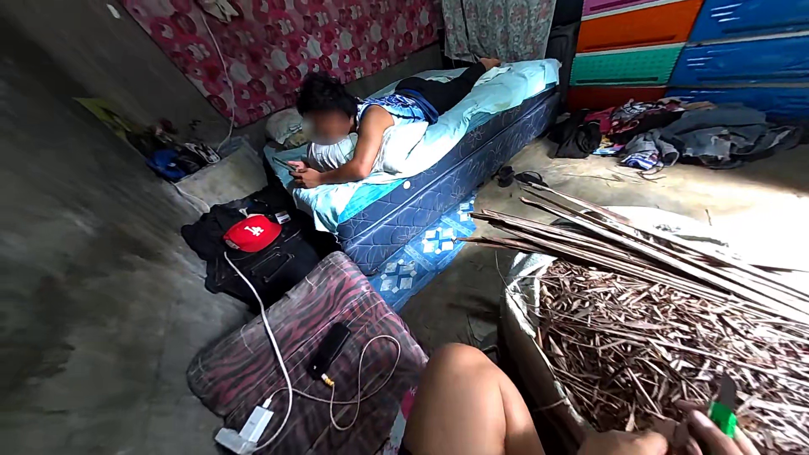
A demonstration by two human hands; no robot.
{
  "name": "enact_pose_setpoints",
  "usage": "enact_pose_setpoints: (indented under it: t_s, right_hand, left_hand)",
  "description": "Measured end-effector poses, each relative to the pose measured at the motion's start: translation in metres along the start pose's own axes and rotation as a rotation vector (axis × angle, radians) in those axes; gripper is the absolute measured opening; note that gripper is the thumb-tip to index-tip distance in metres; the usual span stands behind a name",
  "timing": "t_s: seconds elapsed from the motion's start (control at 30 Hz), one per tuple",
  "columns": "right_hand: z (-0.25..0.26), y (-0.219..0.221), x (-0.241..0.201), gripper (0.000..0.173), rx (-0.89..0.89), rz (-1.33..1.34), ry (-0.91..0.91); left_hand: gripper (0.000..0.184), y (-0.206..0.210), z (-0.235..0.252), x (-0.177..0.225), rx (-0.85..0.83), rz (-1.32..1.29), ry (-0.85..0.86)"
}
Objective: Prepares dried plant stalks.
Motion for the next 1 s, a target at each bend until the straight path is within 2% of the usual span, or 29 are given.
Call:
enact_pose_setpoints:
  t_s: [0.13, 0.3, 0.47, 0.53, 0.7, 0.77, 0.87, 0.93, 1.0]
  right_hand:
    - [-0.003, -0.005, -0.004, 0.014, 0.132, -0.070, 0.044]
    - [-0.003, -0.020, -0.003, 0.020, 0.207, -0.140, 0.110]
    - [-0.004, -0.007, 0.002, 0.032, 0.091, -0.307, 0.108]
    - [-0.007, 0.000, 0.006, 0.037, 0.043, -0.404, 0.105]
    - [-0.014, 0.016, 0.006, 0.044, -0.109, -0.904, 0.175]
    - [-0.015, 0.022, 0.005, 0.049, -0.107, -1.022, 0.173]
    - [-0.018, 0.030, 0.007, 0.053, -0.089, -1.072, 0.116]
    - [-0.020, 0.036, 0.004, 0.055, -0.113, -1.109, 0.177]
    - [-0.022, 0.039, 0.003, 0.058, -0.171, -1.183, 0.311]
  left_hand:
    - [0.059, 0.010, 0.003, -0.006, 0.003, -0.019, 0.079]
    - [0.063, 0.011, 0.011, -0.011, -0.033, -0.027, 0.097]
    - [0.052, 0.000, 0.012, -0.023, 0.027, -0.070, 0.034]
    - [0.042, -0.007, 0.014, -0.028, 0.059, -0.055, -0.008]
    - [0.041, -0.018, 0.017, -0.033, 0.053, -0.001, -0.111]
    - [0.034, -0.020, 0.016, -0.031, 0.056, 0.034, -0.141]
    - [0.034, -0.022, 0.017, -0.033, 0.085, 0.068, -0.176]
    - [0.035, -0.023, 0.018, -0.034, 0.112, 0.095, -0.192]
    - [0.038, -0.024, 0.019, -0.034, 0.126, 0.132, -0.222]
Point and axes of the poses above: each hand's wrist, its own z-axis towards the middle knuckle, its own y-axis out of the palm, x = y × z, the point moved 5 cm from there along z, towards the middle knuckle, and after that the axes turned 10 degrees about -x, right-handed, at the moved point
